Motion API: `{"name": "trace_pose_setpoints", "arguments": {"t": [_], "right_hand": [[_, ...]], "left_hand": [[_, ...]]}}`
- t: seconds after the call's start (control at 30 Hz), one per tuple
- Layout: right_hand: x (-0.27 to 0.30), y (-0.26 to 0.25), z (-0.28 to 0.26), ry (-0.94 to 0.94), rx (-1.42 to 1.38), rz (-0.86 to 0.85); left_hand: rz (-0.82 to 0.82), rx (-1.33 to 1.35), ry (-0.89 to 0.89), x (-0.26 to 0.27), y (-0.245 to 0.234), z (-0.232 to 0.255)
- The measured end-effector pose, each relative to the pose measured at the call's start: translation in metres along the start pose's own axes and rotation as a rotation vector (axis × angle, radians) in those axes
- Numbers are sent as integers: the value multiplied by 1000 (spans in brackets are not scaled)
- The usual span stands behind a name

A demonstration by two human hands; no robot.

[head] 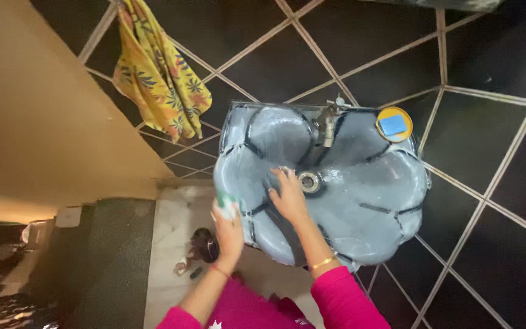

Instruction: The person scrubs a gray flower-shaped bathroom sink using a green sponge and soap. They wipe the basin, faucet, and drain area repeatedly, rinsing the sponge under running water and continuing to clean the sink surfaces.

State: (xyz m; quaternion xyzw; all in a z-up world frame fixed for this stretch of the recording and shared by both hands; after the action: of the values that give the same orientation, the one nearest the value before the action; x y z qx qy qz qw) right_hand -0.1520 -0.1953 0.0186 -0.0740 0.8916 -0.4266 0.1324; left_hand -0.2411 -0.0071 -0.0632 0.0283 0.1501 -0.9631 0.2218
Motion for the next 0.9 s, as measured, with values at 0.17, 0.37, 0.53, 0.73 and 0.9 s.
{"name": "trace_pose_setpoints", "arguments": {"t": [0.17,0.37,0.53,0.73,0.9], "right_hand": [[3,-2,-8,-47,-62,-3],[28,-11,9,-17,-56,-10],[59,-21,23,7,-92,-27],[77,-21,8,-54,-147,-23],[83,-26,-6,-95,-138,-47]], "left_hand": [[38,-80,-31,-18,4,-15],[43,-95,-83,-107,9,-26],[105,-16,2,-74,4,-12],[82,-20,-76,47,11,7],[88,-90,73,93,28,33]]}}
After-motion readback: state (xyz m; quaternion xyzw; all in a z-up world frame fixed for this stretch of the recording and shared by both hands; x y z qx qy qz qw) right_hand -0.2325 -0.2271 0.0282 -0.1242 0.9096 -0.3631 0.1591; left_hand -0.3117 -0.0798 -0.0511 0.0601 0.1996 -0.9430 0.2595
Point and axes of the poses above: each hand's wrist, its own x-axis away from the middle knuckle, its own y-axis out of the palm, z = x × y, the point moved 7 cm from there along -x, towards the middle knuckle, and after that the axes turned 5 degrees about -z, right-handed, at the moved point
